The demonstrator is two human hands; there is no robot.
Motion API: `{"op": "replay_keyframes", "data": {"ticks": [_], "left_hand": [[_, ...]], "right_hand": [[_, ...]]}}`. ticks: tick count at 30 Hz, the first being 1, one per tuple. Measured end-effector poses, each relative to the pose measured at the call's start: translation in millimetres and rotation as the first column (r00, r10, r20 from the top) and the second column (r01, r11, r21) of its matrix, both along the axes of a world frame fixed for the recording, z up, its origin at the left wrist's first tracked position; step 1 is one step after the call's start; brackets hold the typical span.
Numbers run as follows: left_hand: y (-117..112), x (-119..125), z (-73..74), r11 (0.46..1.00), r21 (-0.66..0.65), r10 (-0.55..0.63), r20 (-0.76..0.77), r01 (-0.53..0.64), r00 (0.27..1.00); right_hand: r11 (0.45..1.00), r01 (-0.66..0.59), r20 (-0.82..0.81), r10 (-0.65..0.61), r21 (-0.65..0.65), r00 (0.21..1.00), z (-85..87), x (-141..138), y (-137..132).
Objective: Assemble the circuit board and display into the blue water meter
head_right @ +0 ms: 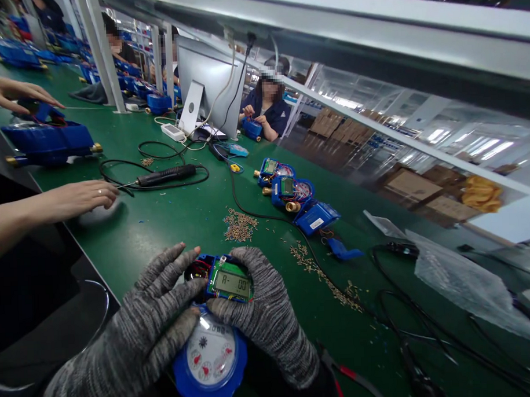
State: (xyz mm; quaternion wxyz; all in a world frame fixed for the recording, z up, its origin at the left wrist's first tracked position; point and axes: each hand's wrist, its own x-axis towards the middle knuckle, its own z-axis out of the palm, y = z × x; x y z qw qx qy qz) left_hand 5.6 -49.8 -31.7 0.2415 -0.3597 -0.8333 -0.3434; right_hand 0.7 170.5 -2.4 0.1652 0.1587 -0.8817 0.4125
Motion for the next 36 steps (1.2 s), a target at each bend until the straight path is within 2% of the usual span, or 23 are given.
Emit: {"op": "replay_keyframes", "data": {"ticks": [2, 4, 7, 10, 15, 17, 19, 22, 24, 27, 31, 36], "left_hand": [[1, 6, -3.3, 1.000, -0.013, -0.019, 0.023, 0.019, 1.000], [3, 6, -4.1, 0.999, 0.027, -0.040, 0.061, 0.039, 0.997], [6, 0, -2.3, 0.988, 0.117, -0.113, 0.130, 0.098, 0.985], [9, -7, -0.2, 0.976, 0.198, -0.122, 0.167, 0.088, 0.978], [12, -12, -0.5, 0.964, 0.237, -0.165, 0.197, 0.116, 0.966], [14, -10, -3.1, 0.954, 0.295, -0.118, 0.217, 0.050, 0.969], [14, -5, -7.3, 0.946, 0.319, -0.022, 0.225, -0.053, 0.974], [14, 2, -14.8, 0.961, 0.259, 0.057, 0.155, -0.096, 0.986], [14, 6, -19.0, 0.972, 0.228, 0.024, 0.128, -0.053, 0.991], [12, 7, -21.3, 0.973, 0.231, -0.060, 0.168, 0.020, 0.984], [8, 7, -17.1, 0.974, 0.220, -0.101, 0.218, 0.051, 0.971], [10, 5, -9.7, 0.988, 0.142, -0.089, 0.180, 0.063, 0.980]], "right_hand": [[1.000, 0.005, -0.007, -0.005, -0.013, 1.000, -2.4, 1, 2], [1.000, 0.012, -0.012, -0.012, -0.017, 1.000, -5.6, 1, 4], [1.000, 0.017, -0.011, -0.017, -0.011, 1.000, -9.5, 2, 6], [1.000, 0.004, 0.017, -0.004, -0.030, 1.000, -10.3, 2, 7], [1.000, 0.008, 0.013, -0.008, -0.028, 1.000, -7.9, 1, 5], [1.000, 0.007, 0.001, -0.007, -0.023, 1.000, -7.3, 0, 5], [1.000, -0.004, 0.000, 0.004, -0.019, 1.000, -7.4, 0, 5], [0.999, -0.014, 0.015, 0.015, -0.031, 1.000, -9.0, 0, 7], [0.999, -0.018, 0.024, 0.019, -0.041, 1.000, -10.1, 1, 8], [0.999, -0.019, 0.015, 0.020, -0.035, 1.000, -10.2, 0, 8], [1.000, 0.006, -0.019, -0.006, -0.002, 1.000, -8.2, 0, 6], [1.000, 0.000, -0.028, 0.001, 0.021, 1.000, -9.1, -1, 7]]}}
